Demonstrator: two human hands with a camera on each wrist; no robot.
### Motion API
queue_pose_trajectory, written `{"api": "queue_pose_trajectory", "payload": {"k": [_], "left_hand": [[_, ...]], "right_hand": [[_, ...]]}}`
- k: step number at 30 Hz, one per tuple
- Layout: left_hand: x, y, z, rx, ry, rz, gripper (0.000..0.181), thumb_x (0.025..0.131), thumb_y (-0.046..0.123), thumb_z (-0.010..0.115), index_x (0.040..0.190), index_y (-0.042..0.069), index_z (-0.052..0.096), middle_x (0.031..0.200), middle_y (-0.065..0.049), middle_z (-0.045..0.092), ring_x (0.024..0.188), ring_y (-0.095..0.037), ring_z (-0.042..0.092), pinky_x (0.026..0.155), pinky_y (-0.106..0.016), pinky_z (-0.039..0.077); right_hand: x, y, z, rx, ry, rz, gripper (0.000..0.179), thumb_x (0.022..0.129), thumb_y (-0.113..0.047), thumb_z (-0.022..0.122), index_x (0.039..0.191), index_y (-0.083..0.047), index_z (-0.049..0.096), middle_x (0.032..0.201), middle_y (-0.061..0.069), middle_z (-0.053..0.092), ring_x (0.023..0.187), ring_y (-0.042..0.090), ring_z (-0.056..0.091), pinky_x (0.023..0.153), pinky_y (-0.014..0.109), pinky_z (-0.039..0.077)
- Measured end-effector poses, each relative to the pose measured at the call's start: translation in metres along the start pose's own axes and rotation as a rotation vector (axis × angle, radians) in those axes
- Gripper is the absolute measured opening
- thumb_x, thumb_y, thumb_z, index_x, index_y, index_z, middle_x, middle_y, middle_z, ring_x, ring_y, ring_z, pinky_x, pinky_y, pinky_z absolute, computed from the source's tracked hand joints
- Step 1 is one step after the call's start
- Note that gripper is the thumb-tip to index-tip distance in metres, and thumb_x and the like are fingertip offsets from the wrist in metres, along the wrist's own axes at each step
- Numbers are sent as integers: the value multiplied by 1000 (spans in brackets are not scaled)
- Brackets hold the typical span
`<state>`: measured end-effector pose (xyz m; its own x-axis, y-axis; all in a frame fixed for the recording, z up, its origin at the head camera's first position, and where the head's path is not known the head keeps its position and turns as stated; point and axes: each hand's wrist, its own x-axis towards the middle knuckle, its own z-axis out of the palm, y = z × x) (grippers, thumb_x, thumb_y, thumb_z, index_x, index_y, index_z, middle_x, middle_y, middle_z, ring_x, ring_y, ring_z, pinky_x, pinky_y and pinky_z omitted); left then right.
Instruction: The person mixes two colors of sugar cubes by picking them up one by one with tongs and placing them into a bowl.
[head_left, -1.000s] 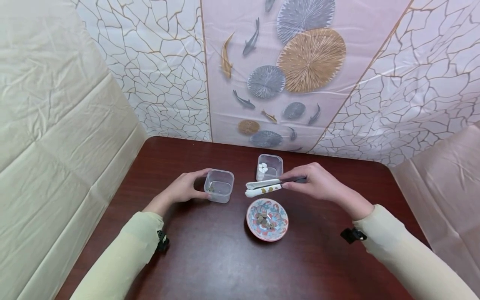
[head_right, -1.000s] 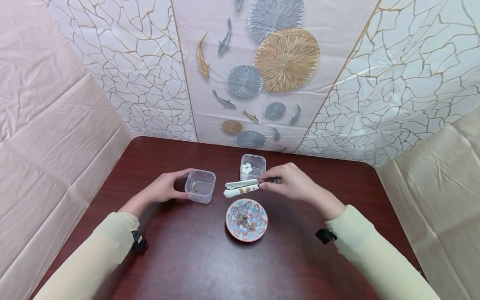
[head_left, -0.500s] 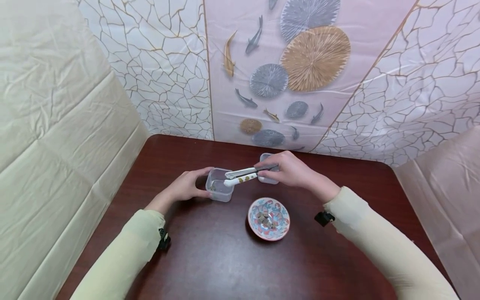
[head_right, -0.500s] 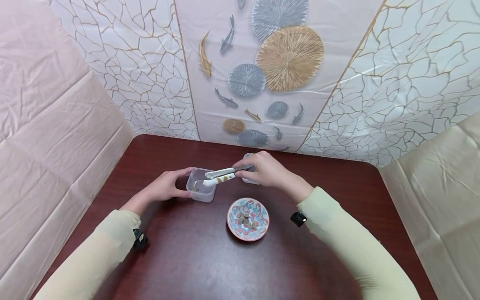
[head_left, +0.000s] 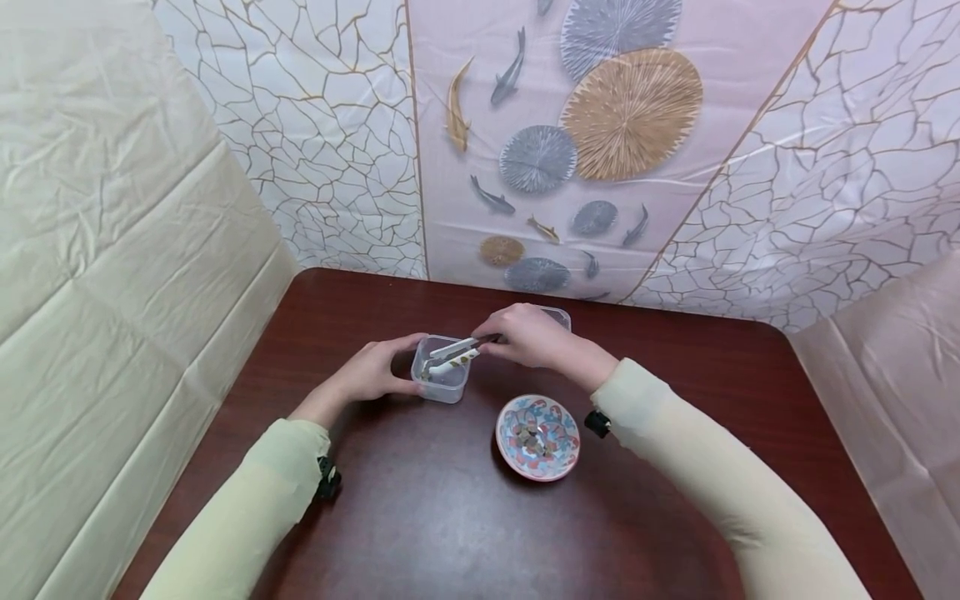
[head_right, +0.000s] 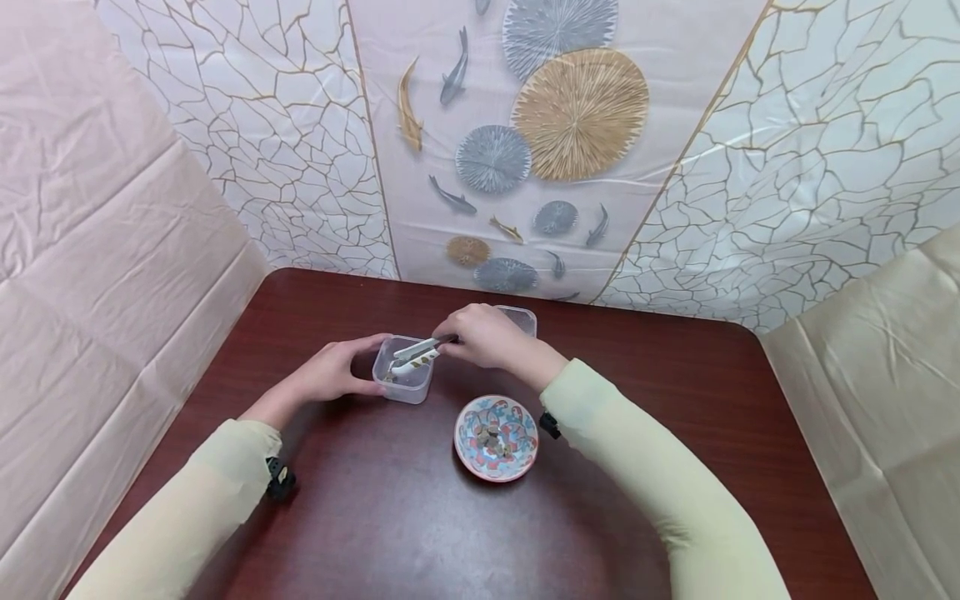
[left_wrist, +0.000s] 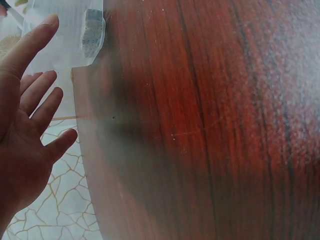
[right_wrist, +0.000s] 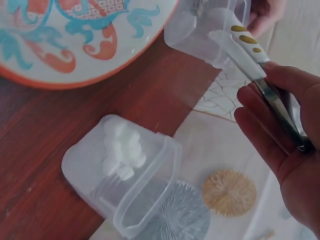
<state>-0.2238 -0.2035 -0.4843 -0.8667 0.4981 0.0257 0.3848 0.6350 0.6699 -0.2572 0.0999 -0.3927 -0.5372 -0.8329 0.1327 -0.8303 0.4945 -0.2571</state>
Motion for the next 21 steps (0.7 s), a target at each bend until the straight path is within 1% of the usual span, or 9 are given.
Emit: {"api": "queue_pose_trajectory", "payload": {"k": [2, 4, 9, 12, 21], "left_hand": [[1, -1, 0, -1, 1, 5, 87, 82, 33, 95, 158, 17, 54, 146, -4, 67, 137, -25, 60, 116, -52, 45], [1, -2, 0, -1, 2, 8, 87, 82, 33, 95, 158, 18, 54, 147, -3, 67, 137, -25, 60, 116, -52, 45], [1, -3, 1, -8, 1, 8, 86, 83, 34, 95, 158, 19, 54, 147, -3, 67, 137, -24, 60, 115, -52, 46], [2, -3, 1, -10, 1, 10, 86, 83, 34, 95, 157, 19, 54, 147, -3, 67, 136, -24, 60, 116, -51, 46], [1, -1, 1, -6, 2, 12, 85, 84, 33, 94, 158, 18, 54, 148, -5, 66, 137, -25, 60, 116, -52, 45]], "right_hand": [[4, -1, 4, -17, -13, -5, 16, 98, -13, 77, 113, -7, 83, 106, 6, 81, 97, 21, 76, 86, 44, 60], [8, -1, 6, -43, -15, -28, 14, 97, -12, 78, 110, -8, 83, 103, 5, 80, 95, 21, 76, 85, 44, 60], [16, -3, 13, -109, -27, -66, 11, 97, -10, 76, 106, -8, 82, 99, 4, 79, 89, 19, 74, 80, 41, 59], [20, -3, 16, -120, -35, -69, 11, 97, -9, 75, 104, -9, 82, 100, 4, 79, 87, 18, 74, 78, 41, 59], [24, -9, 16, -152, -46, -47, 11, 96, -9, 75, 105, -9, 82, 103, 4, 80, 94, 22, 76, 81, 44, 60]]}}
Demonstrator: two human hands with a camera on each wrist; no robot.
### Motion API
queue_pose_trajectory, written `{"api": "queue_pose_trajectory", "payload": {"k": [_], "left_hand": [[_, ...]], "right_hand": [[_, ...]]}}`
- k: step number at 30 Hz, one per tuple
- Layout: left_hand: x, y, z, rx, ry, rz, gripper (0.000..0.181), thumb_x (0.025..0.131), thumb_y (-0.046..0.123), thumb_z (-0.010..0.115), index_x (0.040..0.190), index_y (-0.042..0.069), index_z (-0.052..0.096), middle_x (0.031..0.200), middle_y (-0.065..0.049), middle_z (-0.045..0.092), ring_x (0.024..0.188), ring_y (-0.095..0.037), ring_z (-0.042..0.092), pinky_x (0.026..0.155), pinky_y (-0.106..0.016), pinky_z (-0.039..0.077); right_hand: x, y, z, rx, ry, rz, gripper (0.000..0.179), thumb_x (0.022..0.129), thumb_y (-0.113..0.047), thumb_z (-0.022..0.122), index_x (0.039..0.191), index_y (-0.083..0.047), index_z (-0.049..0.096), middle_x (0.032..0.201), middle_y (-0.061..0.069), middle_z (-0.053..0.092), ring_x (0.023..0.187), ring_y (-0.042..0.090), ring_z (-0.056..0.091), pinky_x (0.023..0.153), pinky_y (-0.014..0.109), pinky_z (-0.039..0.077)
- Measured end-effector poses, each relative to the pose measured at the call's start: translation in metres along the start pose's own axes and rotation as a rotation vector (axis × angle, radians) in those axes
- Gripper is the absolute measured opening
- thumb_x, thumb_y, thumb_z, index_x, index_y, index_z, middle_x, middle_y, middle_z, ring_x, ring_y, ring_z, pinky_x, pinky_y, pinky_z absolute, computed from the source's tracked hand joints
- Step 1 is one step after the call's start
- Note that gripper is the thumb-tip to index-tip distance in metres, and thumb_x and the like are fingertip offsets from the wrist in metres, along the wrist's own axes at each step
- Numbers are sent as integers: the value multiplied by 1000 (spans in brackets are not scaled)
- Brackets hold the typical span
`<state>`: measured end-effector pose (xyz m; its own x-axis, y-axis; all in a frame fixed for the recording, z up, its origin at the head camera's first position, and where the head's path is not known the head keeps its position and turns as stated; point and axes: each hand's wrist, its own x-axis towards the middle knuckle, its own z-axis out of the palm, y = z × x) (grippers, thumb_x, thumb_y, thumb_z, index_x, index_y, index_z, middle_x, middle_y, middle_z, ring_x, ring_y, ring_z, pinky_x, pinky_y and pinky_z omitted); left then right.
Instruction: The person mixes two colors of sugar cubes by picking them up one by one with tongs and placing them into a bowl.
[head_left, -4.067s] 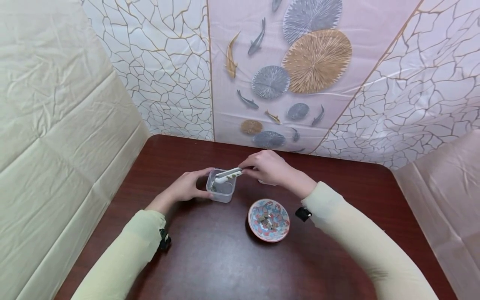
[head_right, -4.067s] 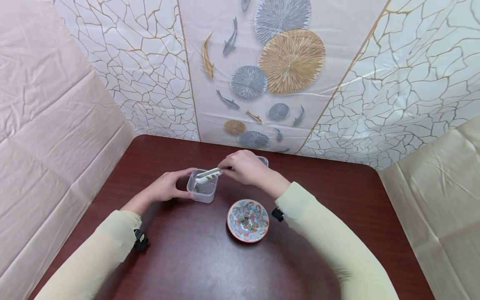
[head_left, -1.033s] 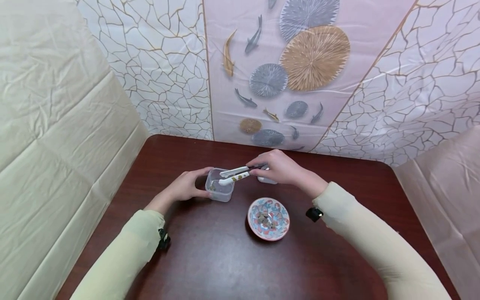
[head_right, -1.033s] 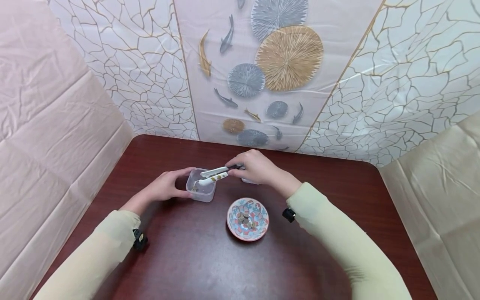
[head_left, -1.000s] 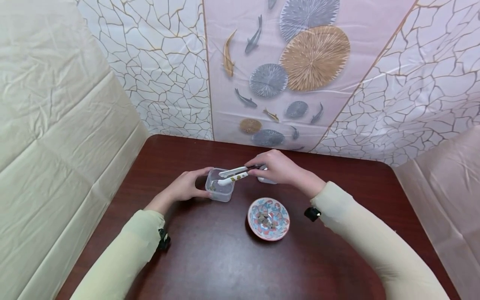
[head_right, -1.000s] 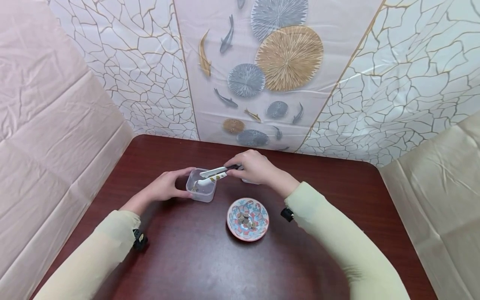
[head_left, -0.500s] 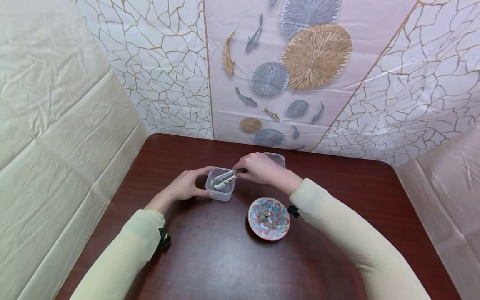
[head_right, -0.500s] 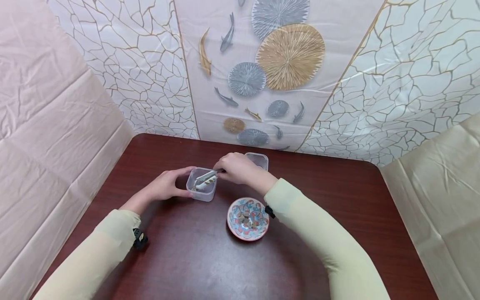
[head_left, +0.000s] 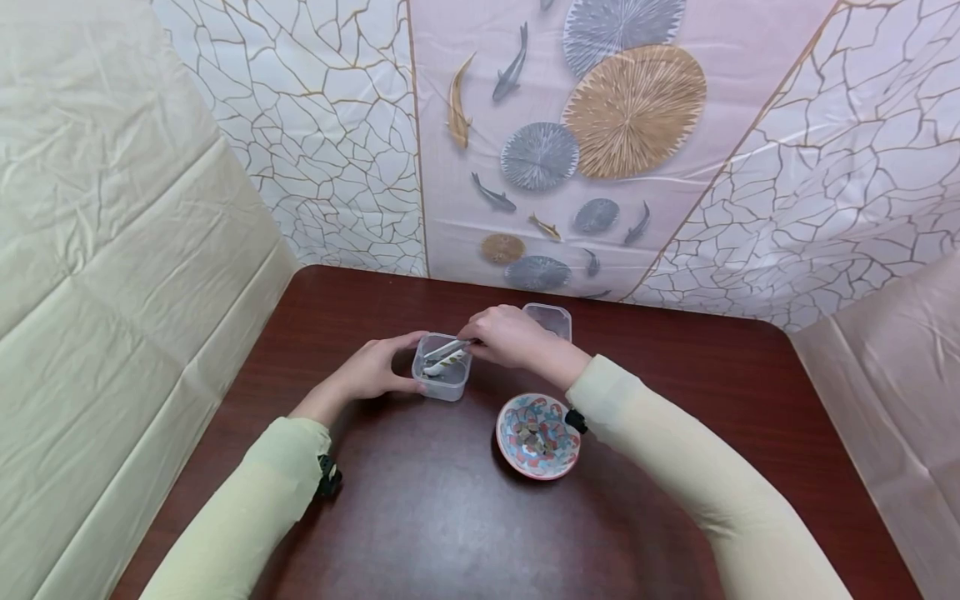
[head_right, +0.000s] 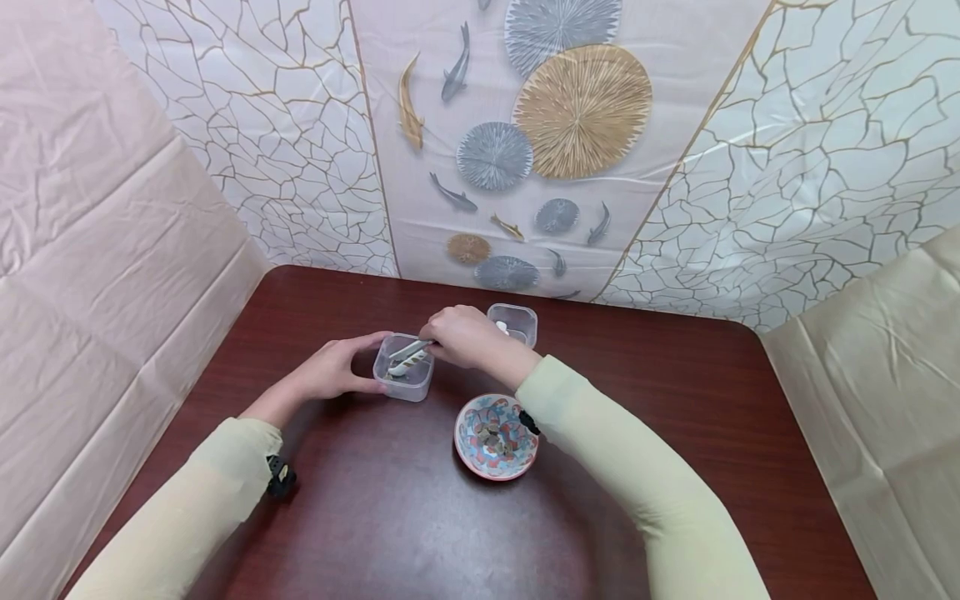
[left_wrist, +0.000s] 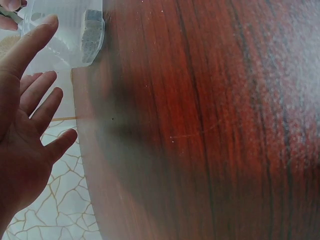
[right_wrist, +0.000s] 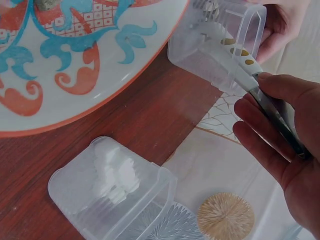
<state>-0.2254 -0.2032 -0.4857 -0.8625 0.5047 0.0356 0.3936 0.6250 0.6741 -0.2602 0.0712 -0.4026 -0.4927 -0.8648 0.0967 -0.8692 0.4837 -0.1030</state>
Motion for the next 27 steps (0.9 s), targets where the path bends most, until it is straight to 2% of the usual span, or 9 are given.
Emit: {"api": "queue_pose_trajectory", "payload": {"k": [7, 13, 20, 27], "left_hand": [[0, 0, -1, 14, 4, 3, 85, 83, 33, 94, 157, 17, 55, 147, -5, 67, 136, -25, 61, 116, -51, 46], [0, -1, 1, 6, -3, -9, 86, 83, 34, 94, 157, 19, 54, 147, -4, 67, 137, -24, 61, 116, -50, 45], [0, -1, 1, 9, 5, 7, 85, 84, 34, 94, 157, 18, 55, 145, -4, 68, 136, -25, 61, 116, -52, 45], [-1, 0, 0, 5, 2, -1, 86, 83, 33, 95, 157, 16, 54, 147, -5, 67, 138, -26, 60, 117, -52, 44]], "right_hand": [[2, -2, 0, -11, -5, -15, 6, 96, -9, 75, 96, -11, 80, 96, 2, 79, 86, 20, 75, 77, 43, 58], [-1, 0, 3, -28, 5, -26, 9, 99, -9, 73, 102, -11, 82, 102, 3, 81, 94, 20, 77, 82, 43, 60], [-12, 0, -7, 53, 103, -13, 12, 97, -8, 77, 107, -9, 83, 103, 4, 81, 95, 20, 77, 85, 43, 61], [-32, -2, -25, 89, 164, -30, 14, 95, -8, 79, 109, -9, 83, 101, 3, 80, 91, 18, 76, 81, 42, 61]]}}
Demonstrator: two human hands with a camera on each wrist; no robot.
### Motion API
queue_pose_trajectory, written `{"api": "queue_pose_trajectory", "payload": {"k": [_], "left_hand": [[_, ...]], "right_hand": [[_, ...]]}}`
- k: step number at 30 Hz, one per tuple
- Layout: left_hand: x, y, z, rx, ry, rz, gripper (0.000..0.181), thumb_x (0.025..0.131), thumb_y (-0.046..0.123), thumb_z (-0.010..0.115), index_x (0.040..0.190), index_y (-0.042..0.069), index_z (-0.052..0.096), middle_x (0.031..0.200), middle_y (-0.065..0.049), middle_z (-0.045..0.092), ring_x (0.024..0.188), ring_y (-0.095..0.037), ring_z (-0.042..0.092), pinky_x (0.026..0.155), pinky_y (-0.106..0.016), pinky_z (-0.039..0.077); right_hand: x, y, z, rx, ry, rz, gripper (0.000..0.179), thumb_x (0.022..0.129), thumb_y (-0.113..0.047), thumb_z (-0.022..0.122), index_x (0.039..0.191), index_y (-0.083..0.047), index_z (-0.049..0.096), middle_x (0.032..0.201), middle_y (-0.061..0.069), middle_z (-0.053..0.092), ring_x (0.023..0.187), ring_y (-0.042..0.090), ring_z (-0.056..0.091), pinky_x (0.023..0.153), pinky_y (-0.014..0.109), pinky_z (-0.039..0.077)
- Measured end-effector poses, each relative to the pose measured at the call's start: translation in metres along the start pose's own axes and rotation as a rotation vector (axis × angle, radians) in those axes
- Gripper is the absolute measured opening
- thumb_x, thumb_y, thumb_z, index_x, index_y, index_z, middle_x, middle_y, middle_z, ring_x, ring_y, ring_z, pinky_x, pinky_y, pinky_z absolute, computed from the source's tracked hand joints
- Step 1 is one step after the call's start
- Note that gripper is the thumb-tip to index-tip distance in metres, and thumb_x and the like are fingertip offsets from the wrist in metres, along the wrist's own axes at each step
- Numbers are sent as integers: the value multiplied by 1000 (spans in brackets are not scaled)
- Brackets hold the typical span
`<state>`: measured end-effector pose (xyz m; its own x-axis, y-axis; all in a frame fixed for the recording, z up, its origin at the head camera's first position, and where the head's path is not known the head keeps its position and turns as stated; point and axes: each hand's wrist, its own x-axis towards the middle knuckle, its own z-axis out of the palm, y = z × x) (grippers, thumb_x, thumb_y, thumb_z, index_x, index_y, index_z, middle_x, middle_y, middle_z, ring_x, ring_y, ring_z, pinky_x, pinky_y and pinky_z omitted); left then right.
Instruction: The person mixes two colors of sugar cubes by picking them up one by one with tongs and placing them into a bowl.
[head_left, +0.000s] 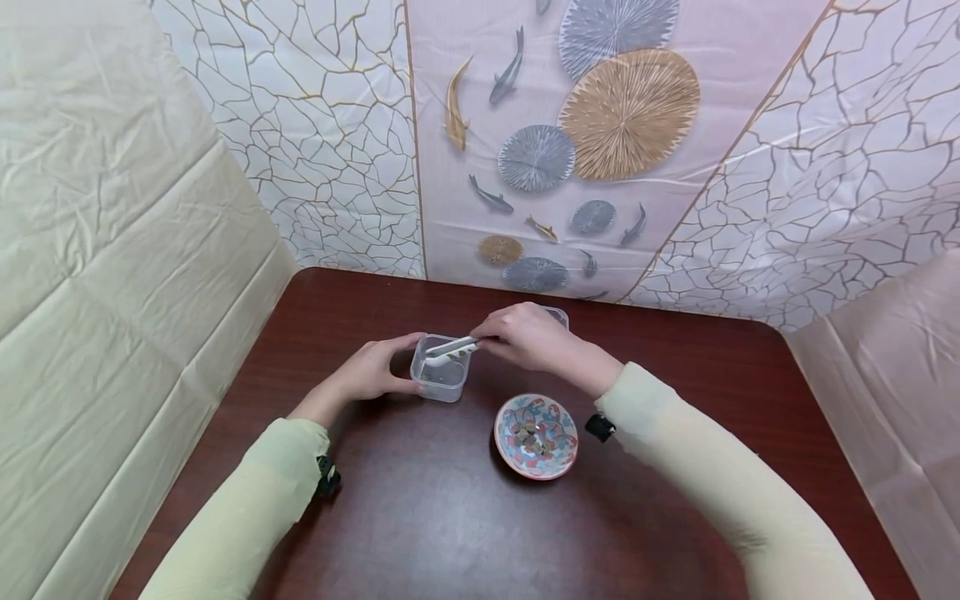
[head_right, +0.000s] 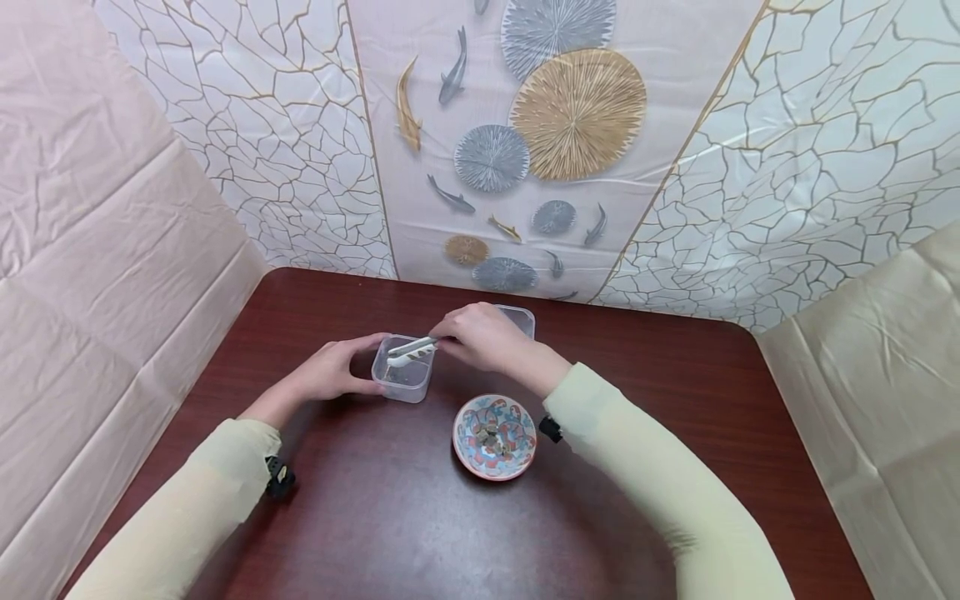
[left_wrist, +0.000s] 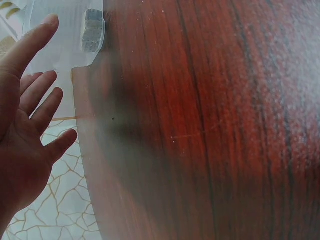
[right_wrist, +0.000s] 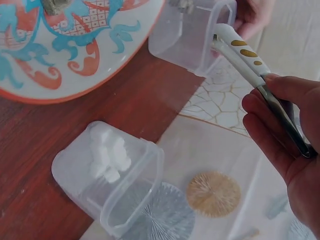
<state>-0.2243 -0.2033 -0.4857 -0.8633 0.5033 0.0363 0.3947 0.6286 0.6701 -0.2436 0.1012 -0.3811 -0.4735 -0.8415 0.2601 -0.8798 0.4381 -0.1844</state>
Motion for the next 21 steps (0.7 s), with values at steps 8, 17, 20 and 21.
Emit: {"api": "queue_pose_trajectory", "payload": {"k": [8, 17, 20, 21], "left_hand": [[-1, 1, -1, -1, -2, -10, 87, 83, 33, 94, 158, 16, 54, 148, -6, 66, 139, -26, 59, 118, -52, 44], [-2, 2, -1, -3, 3, -5, 87, 83, 32, 94, 158, 15, 53, 146, -7, 67, 139, -27, 59, 118, -54, 43], [-2, 3, -1, -7, 5, -4, 87, 83, 31, 95, 158, 15, 54, 146, -7, 67, 139, -27, 59, 118, -53, 43], [-2, 3, -1, -8, 5, -4, 87, 83, 31, 95, 158, 15, 54, 146, -7, 67, 139, -27, 59, 118, -53, 43]], "right_hand": [[-26, -3, -22, 12, 79, -42, 15, 94, -7, 80, 109, -9, 83, 98, 1, 80, 86, 17, 74, 74, 41, 59], [-61, 2, -43, 4, 133, -22, 18, 91, -6, 83, 108, -8, 84, 99, 3, 81, 86, 17, 76, 71, 42, 58], [-74, 3, -48, -3, 141, -6, 19, 88, -4, 85, 107, -8, 84, 99, 3, 81, 87, 17, 77, 71, 43, 60], [-79, 3, -50, -1, 140, 2, 20, 88, -4, 85, 107, -9, 84, 99, 3, 81, 88, 17, 77, 72, 43, 60]]}}
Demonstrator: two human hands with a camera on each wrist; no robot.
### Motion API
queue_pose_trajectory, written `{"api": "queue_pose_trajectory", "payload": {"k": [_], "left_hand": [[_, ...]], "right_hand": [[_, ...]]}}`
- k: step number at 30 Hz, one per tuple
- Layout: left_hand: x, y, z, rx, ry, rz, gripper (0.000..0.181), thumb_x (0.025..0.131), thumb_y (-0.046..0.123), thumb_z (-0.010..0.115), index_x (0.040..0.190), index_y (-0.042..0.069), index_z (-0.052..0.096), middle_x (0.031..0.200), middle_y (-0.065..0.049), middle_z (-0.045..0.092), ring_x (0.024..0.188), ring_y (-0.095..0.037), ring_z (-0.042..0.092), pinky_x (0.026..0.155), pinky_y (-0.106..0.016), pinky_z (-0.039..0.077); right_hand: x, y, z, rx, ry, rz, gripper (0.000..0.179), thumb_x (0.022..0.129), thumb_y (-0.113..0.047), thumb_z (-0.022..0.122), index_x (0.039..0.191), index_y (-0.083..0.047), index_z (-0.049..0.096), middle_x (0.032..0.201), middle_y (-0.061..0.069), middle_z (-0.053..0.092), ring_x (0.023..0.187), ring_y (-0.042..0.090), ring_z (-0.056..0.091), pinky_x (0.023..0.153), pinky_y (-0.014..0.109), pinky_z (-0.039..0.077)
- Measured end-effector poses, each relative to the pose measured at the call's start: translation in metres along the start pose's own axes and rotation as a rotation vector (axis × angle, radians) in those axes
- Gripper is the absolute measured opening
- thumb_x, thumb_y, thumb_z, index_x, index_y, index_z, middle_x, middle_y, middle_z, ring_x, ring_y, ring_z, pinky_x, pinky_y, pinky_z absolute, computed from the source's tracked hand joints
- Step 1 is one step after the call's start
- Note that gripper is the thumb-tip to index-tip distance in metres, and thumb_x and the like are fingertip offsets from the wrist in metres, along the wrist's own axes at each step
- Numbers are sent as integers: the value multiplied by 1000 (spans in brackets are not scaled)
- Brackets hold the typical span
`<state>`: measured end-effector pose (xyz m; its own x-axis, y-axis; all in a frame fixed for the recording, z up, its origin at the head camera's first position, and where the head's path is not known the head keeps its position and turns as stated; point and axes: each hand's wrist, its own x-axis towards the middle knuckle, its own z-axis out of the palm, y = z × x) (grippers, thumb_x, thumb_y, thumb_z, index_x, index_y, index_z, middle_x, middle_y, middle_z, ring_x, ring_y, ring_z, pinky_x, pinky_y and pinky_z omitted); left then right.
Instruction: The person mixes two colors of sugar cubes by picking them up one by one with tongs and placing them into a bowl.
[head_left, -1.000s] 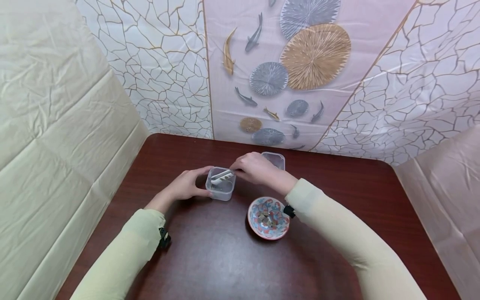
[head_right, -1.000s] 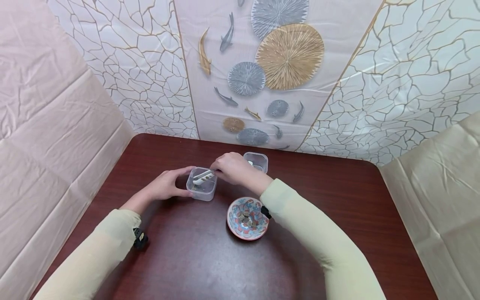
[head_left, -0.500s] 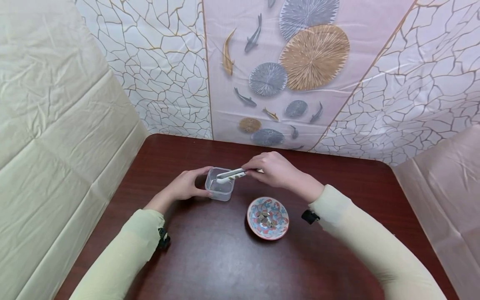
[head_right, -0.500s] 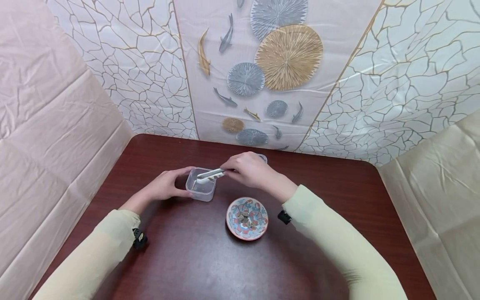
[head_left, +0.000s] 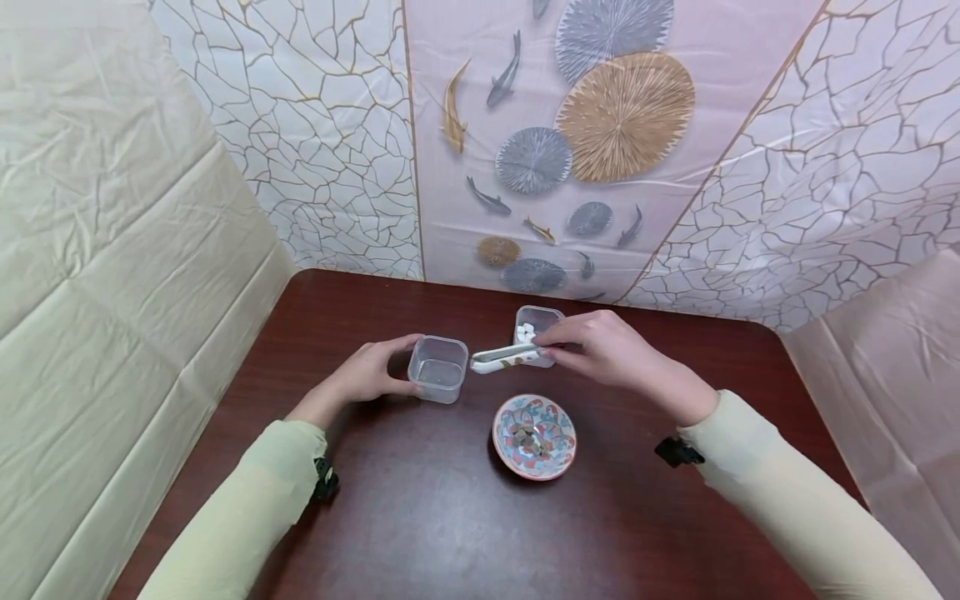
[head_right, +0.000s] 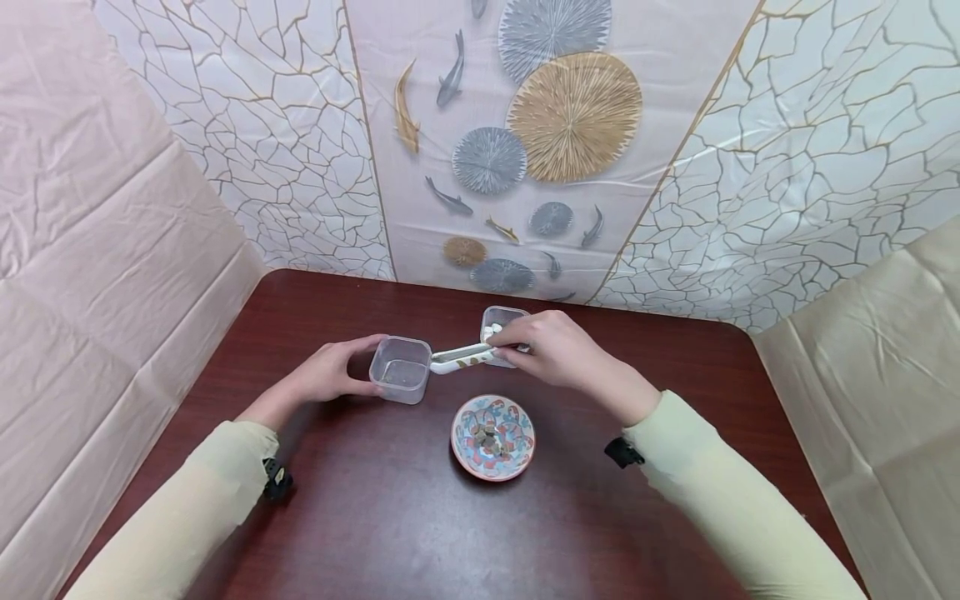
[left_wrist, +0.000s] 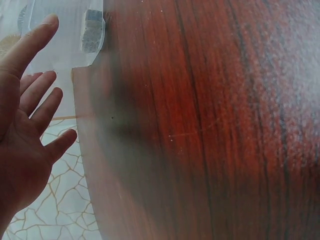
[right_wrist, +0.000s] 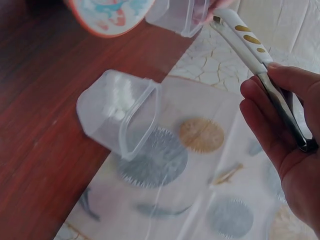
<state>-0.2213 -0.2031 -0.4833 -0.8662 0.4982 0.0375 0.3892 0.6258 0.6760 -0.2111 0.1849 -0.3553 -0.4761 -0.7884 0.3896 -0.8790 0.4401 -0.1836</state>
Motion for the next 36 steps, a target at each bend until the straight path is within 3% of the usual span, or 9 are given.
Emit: {"api": "queue_pose_trajectory", "payload": {"k": [10, 19, 28, 36], "left_hand": [[0, -1, -1, -12, 4, -3, 86, 83, 30, 94, 158, 15, 54, 147, -6, 67, 139, -26, 59, 117, -52, 44], [1, -4, 0, -3, 7, -2, 87, 83, 32, 94, 158, 15, 53, 147, -6, 66, 138, -26, 59, 117, -52, 45], [1, -4, 1, -3, 14, -7, 87, 83, 31, 94, 158, 15, 53, 148, -6, 66, 138, -26, 59, 117, -52, 44], [2, -4, 1, -1, 15, 3, 86, 83, 31, 94, 157, 15, 54, 146, -5, 67, 137, -25, 60, 117, -51, 45]], "right_hand": [[-40, -4, -15, 20, -37, 76, 20, 89, -5, 84, 108, -12, 84, 101, -3, 81, 89, 9, 76, 73, 38, 61], [-67, -10, -11, 79, -97, 114, 24, 87, -2, 85, 108, -14, 85, 101, -7, 81, 88, 4, 74, 72, 33, 61], [-76, -9, -9, 142, -181, 164, 20, 91, -4, 82, 108, -15, 85, 98, -8, 80, 80, -4, 64, 66, 34, 58], [-75, -4, -10, 151, -200, 150, 20, 91, -4, 82, 109, -11, 85, 100, -5, 80, 85, 0, 70, 70, 33, 60]]}}
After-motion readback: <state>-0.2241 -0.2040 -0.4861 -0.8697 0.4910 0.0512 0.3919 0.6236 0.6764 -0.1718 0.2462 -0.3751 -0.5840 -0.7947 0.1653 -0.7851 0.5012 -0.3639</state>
